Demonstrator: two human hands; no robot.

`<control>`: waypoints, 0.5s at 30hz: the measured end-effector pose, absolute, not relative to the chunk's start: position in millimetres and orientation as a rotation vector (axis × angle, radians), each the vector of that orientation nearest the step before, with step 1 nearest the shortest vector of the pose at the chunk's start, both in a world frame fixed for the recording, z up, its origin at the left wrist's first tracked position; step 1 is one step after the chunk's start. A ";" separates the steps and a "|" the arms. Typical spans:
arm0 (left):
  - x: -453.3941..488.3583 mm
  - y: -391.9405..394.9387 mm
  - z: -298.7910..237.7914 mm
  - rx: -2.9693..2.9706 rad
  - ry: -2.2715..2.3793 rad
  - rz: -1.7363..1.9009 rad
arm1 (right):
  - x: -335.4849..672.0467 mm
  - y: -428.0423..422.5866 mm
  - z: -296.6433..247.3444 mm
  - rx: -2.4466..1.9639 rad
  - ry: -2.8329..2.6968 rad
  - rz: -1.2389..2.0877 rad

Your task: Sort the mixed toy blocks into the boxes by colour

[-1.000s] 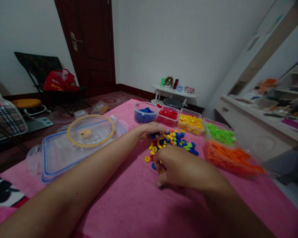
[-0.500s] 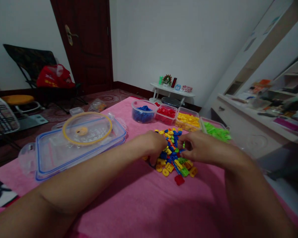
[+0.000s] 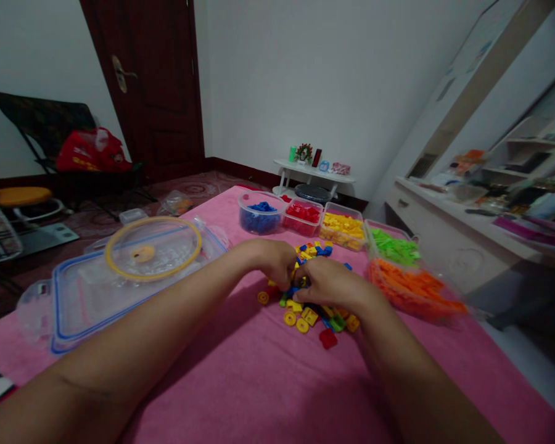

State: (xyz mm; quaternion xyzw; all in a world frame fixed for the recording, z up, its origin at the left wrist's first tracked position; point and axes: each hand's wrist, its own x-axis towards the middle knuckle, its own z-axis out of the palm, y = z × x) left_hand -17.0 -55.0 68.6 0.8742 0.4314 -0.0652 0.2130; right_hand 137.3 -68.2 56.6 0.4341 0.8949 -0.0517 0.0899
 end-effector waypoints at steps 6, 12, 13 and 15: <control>-21.2 -26.9 48.9 1.687 1.200 0.657 | 159.2 -56.3 78.2 1.519 2.816 -0.187; -4.1 -25.5 30.9 0.934 0.779 0.654 | 153.5 -57.5 85.5 1.845 3.137 -0.234; -3.3 -26.4 30.1 0.870 0.712 0.636 | 149.1 -58.5 83.6 1.858 3.173 -0.228; -2.3 -28.6 29.5 0.772 0.617 0.621 | 142.3 -59.1 80.2 1.882 3.228 -0.197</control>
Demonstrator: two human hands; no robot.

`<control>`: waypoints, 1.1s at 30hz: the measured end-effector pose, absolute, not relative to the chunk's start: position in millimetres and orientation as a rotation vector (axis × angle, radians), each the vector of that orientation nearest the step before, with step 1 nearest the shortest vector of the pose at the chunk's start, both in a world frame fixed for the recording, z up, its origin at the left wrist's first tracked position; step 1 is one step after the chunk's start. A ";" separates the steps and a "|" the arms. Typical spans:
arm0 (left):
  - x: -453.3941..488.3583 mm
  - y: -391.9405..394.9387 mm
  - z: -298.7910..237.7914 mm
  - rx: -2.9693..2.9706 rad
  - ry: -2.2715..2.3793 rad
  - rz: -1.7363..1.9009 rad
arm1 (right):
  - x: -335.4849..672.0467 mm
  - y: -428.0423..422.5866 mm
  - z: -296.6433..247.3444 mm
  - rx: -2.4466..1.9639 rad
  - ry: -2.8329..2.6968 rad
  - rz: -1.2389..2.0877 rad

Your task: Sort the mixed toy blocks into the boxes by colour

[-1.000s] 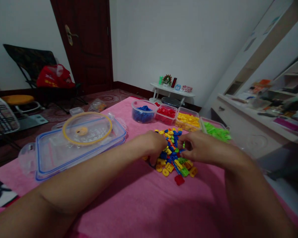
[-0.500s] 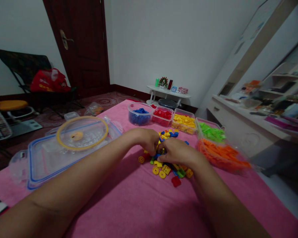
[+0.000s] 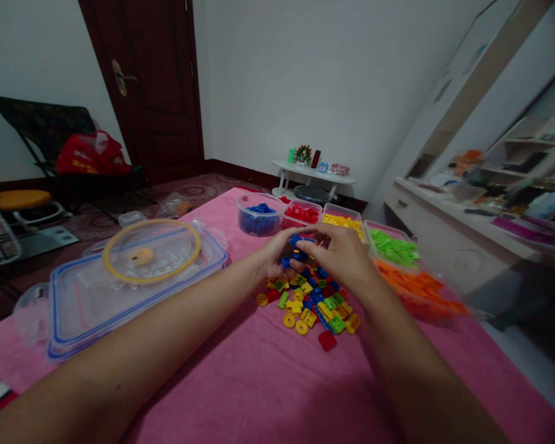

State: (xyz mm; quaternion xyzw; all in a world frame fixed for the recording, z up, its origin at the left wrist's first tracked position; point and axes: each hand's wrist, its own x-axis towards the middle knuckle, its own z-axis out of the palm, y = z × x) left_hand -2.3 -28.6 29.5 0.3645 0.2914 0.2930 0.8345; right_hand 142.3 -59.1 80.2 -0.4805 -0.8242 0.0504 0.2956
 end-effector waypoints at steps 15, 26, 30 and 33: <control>-26.6 44.3 87.4 1.394 1.260 1.270 | 175.7 -47.9 97.2 -1.350 -1.981 0.067; -43.3 70.8 63.5 2.410 2.015 0.710 | 183.1 -36.9 86.8 -1.533 -2.192 0.101; -8.0 37.8 60.4 2.562 1.786 0.894 | 186.2 -37.2 82.9 -1.624 -2.361 0.130; 16.4 6.5 55.8 2.519 1.551 0.773 | 187.9 -39.0 82.7 -1.646 -2.449 0.187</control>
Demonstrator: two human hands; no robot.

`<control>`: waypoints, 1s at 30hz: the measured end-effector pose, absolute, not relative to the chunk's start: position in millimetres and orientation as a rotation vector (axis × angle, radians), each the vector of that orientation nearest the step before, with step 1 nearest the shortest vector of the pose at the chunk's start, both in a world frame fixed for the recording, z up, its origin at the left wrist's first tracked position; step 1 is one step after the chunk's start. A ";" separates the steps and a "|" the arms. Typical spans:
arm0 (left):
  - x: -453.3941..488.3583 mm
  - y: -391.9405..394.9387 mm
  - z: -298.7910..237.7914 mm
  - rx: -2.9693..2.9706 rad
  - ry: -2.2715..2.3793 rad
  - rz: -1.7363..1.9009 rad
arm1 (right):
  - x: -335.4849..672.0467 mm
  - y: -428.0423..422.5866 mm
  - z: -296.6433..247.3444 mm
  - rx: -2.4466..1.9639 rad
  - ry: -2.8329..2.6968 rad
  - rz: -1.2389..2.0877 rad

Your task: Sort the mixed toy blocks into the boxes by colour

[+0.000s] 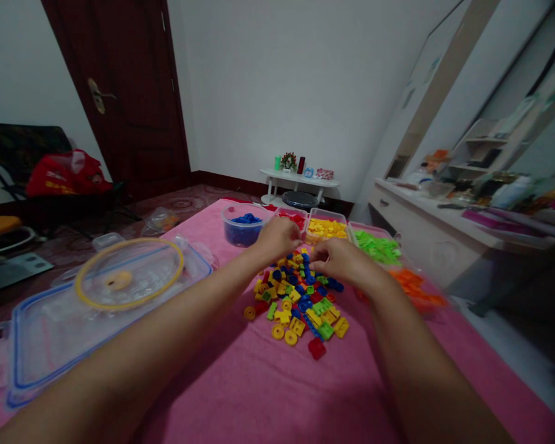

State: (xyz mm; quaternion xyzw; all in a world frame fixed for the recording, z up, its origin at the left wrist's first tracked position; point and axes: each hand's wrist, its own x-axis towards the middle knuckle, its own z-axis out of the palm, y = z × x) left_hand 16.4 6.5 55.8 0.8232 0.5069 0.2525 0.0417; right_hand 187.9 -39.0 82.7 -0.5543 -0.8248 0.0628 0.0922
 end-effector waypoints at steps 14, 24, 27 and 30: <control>26.1 -32.2 25.1 2.576 1.230 0.238 | 193.4 -48.0 87.0 -1.886 -2.588 0.198; 31.4 -63.9 59.0 2.614 1.231 0.008 | 178.6 -47.4 67.9 -2.001 -2.781 0.199; 43.0 -78.1 60.9 2.691 1.246 -0.160 | 192.2 -41.0 70.0 -1.981 -2.710 0.180; 48.6 -85.0 60.2 2.727 1.230 -0.264 | 198.8 -34.5 66.9 -1.990 -2.617 0.099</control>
